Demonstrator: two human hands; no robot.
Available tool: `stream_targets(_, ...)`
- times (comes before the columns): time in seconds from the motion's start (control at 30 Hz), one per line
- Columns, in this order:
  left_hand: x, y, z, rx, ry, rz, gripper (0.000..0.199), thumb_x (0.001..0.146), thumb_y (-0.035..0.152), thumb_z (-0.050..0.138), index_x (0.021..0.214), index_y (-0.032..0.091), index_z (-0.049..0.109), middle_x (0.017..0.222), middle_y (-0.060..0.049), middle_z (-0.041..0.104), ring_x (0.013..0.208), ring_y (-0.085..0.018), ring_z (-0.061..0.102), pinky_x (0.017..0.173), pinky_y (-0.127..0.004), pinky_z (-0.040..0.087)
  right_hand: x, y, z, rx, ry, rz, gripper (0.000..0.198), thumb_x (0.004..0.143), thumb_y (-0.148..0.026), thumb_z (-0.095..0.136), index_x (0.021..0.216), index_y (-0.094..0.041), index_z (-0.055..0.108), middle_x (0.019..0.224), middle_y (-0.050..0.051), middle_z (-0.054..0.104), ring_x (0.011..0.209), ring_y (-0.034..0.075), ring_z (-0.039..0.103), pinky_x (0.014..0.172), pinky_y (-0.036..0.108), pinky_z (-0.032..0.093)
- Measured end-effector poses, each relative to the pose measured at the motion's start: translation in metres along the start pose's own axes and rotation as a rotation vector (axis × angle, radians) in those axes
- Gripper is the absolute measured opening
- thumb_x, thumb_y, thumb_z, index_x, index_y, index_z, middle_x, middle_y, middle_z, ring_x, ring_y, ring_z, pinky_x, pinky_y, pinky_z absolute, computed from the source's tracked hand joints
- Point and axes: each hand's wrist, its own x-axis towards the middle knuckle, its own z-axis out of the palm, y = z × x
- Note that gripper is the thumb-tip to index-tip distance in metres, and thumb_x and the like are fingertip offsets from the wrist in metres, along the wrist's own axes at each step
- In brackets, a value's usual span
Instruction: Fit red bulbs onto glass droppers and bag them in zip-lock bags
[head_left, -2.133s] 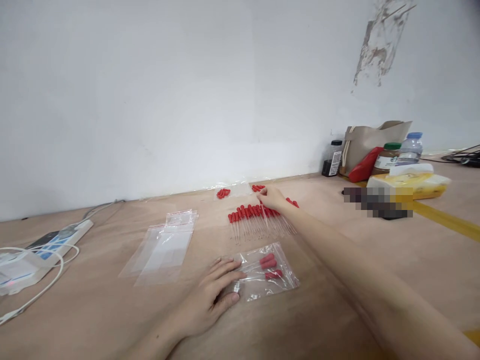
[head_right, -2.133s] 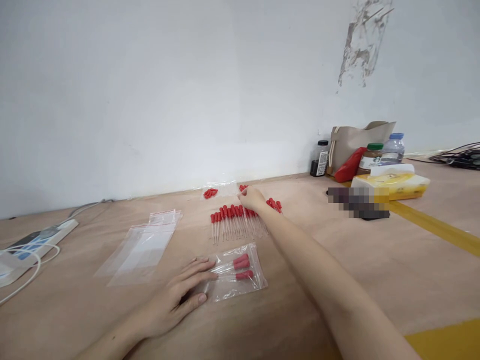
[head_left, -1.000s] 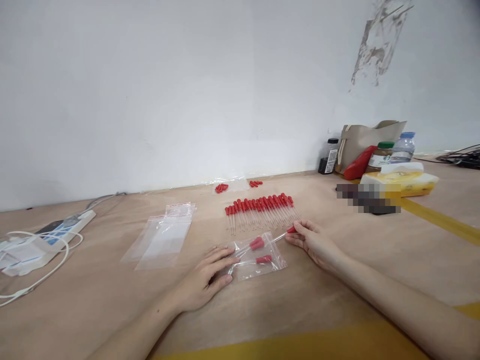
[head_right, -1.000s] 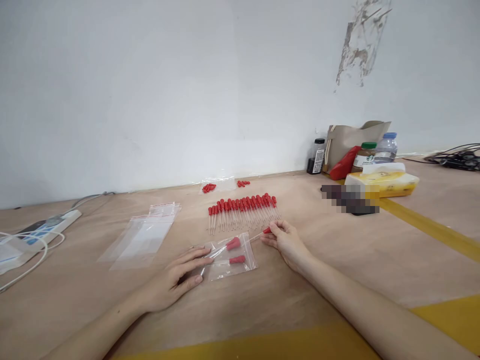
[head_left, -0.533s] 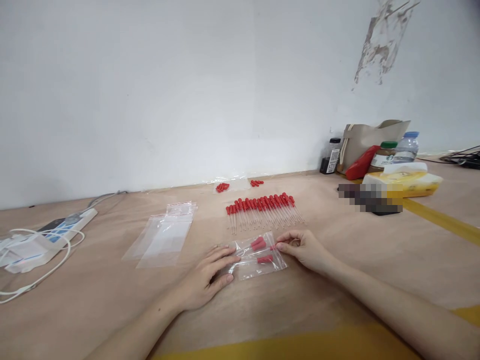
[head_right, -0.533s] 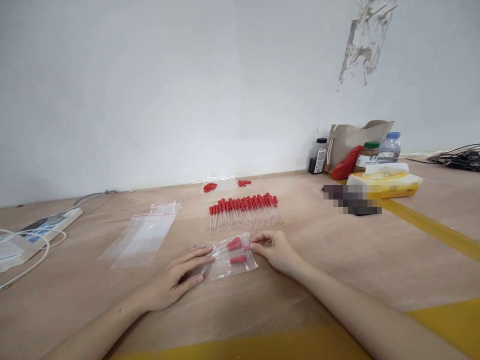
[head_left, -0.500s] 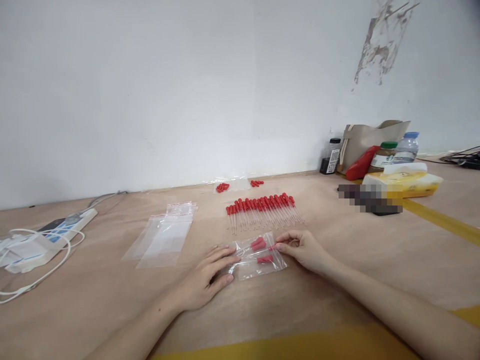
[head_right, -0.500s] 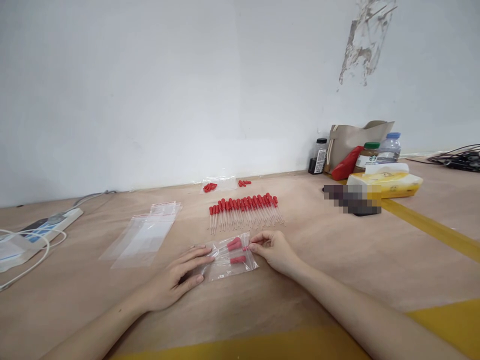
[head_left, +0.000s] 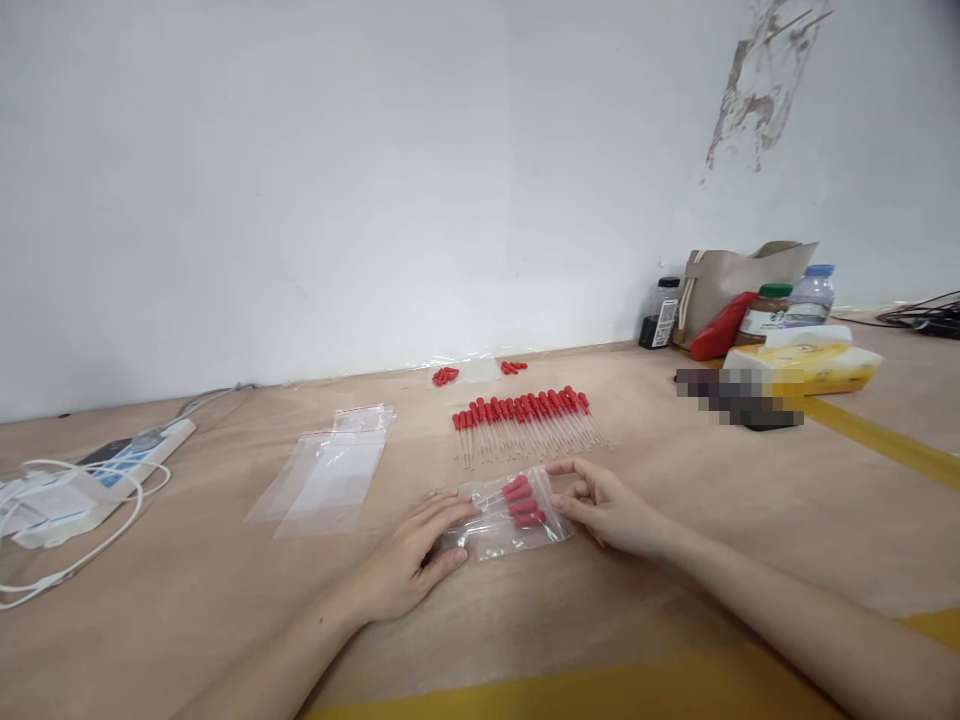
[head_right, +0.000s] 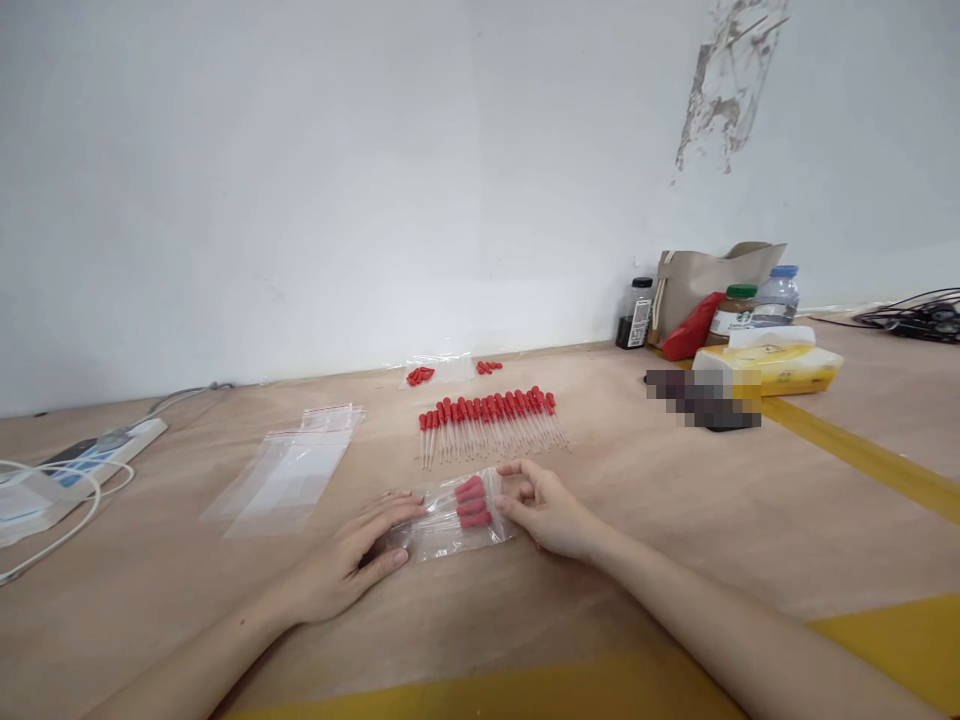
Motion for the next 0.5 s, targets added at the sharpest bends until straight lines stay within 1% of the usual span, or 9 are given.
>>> stream_targets(0.07, 0.000, 0.000, 0.001, -0.015, 0.014, 0.005, 0.032, 0.089, 0.032, 0.041, 0.120, 0.025, 0.043, 0.130, -0.005, 0.043, 0.122, -0.019, 0.035, 0.103, -0.040, 0.028, -0.001, -0.003, 0.000, 0.028, -0.075, 0.019, 0.053, 0.074, -0.044, 0.055, 0.116, -0.017, 0.036, 0.053, -0.009, 0.044, 0.031, 0.003, 0.033, 0.030, 0.017, 0.024)
stream_targets(0.13, 0.000, -0.001, 0.001, -0.029, 0.022, 0.019, 0.025, 0.088, 0.031, 0.042, 0.111, 0.023, 0.048, 0.129, -0.006, 0.044, 0.122, -0.019, 0.035, 0.102, -0.039, 0.028, -0.002, -0.007, 0.001, 0.057, -0.110, 0.035, 0.055, 0.074, -0.043, 0.054, 0.119, -0.017, 0.033, 0.059, -0.007, 0.049, 0.031, 0.003, 0.035, 0.029, 0.017, 0.025)
stream_targets(0.2, 0.000, 0.000, 0.001, -0.037, 0.023, 0.026, 0.021, 0.089, 0.031, 0.041, 0.105, 0.023, 0.052, 0.129, -0.006, 0.044, 0.123, -0.020, 0.034, 0.102, -0.039, 0.029, -0.004, -0.011, 0.002, 0.071, -0.104, 0.050, 0.057, 0.074, -0.043, 0.054, 0.120, -0.018, 0.032, 0.065, -0.005, 0.053, 0.031, 0.003, 0.037, 0.030, 0.017, 0.026)
stream_targets(0.3, 0.001, 0.002, 0.000, -0.043, 0.004, 0.015, 0.020, 0.089, 0.031, 0.040, 0.098, 0.022, 0.055, 0.130, -0.005, 0.043, 0.124, -0.020, 0.032, 0.102, -0.039, 0.029, -0.004, -0.011, 0.001, 0.071, -0.061, 0.070, 0.055, 0.073, -0.041, 0.054, 0.119, -0.018, 0.036, 0.064, -0.005, 0.055, 0.030, 0.002, 0.037, 0.030, 0.017, 0.024)
stream_targets(0.37, 0.001, 0.003, -0.001, -0.044, -0.006, 0.002, 0.020, 0.089, 0.031, 0.040, 0.098, 0.023, 0.056, 0.131, -0.004, 0.043, 0.124, -0.020, 0.032, 0.102, -0.039, 0.028, 0.002, -0.007, -0.003, 0.029, 0.001, 0.072, 0.046, 0.073, -0.041, 0.053, 0.111, -0.015, 0.046, 0.060, -0.004, 0.056, 0.029, 0.003, 0.035, 0.030, 0.017, 0.024)
stream_targets(0.4, 0.001, 0.003, -0.002, -0.044, -0.003, -0.001, 0.020, 0.089, 0.031, 0.040, 0.100, 0.023, 0.055, 0.131, -0.004, 0.042, 0.124, -0.020, 0.033, 0.102, -0.039, 0.028, 0.007, -0.005, -0.007, -0.017, 0.046, 0.051, 0.040, 0.072, -0.040, 0.053, 0.102, -0.014, 0.052, 0.059, -0.003, 0.057, 0.030, 0.003, 0.035, 0.031, 0.018, 0.026)
stream_targets(0.43, 0.001, 0.003, -0.002, -0.044, -0.001, -0.003, 0.021, 0.089, 0.031, 0.040, 0.102, 0.024, 0.054, 0.131, -0.004, 0.042, 0.123, -0.020, 0.033, 0.102, -0.040, 0.028, 0.014, -0.003, -0.013, -0.078, 0.099, 0.012, 0.033, 0.071, -0.039, 0.054, 0.092, -0.013, 0.056, 0.059, -0.002, 0.058, 0.033, 0.004, 0.038, 0.034, 0.018, 0.029)
stream_targets(0.5, 0.000, 0.003, -0.002, -0.041, -0.003, -0.002, 0.023, 0.089, 0.031, 0.040, 0.106, 0.025, 0.053, 0.131, -0.004, 0.042, 0.122, -0.021, 0.035, 0.102, -0.040, 0.028, 0.031, -0.002, -0.027, -0.252, 0.226, -0.108, 0.023, 0.069, -0.036, 0.056, 0.074, -0.013, 0.060, 0.059, 0.000, 0.059, 0.044, 0.007, 0.047, 0.043, 0.020, 0.036)
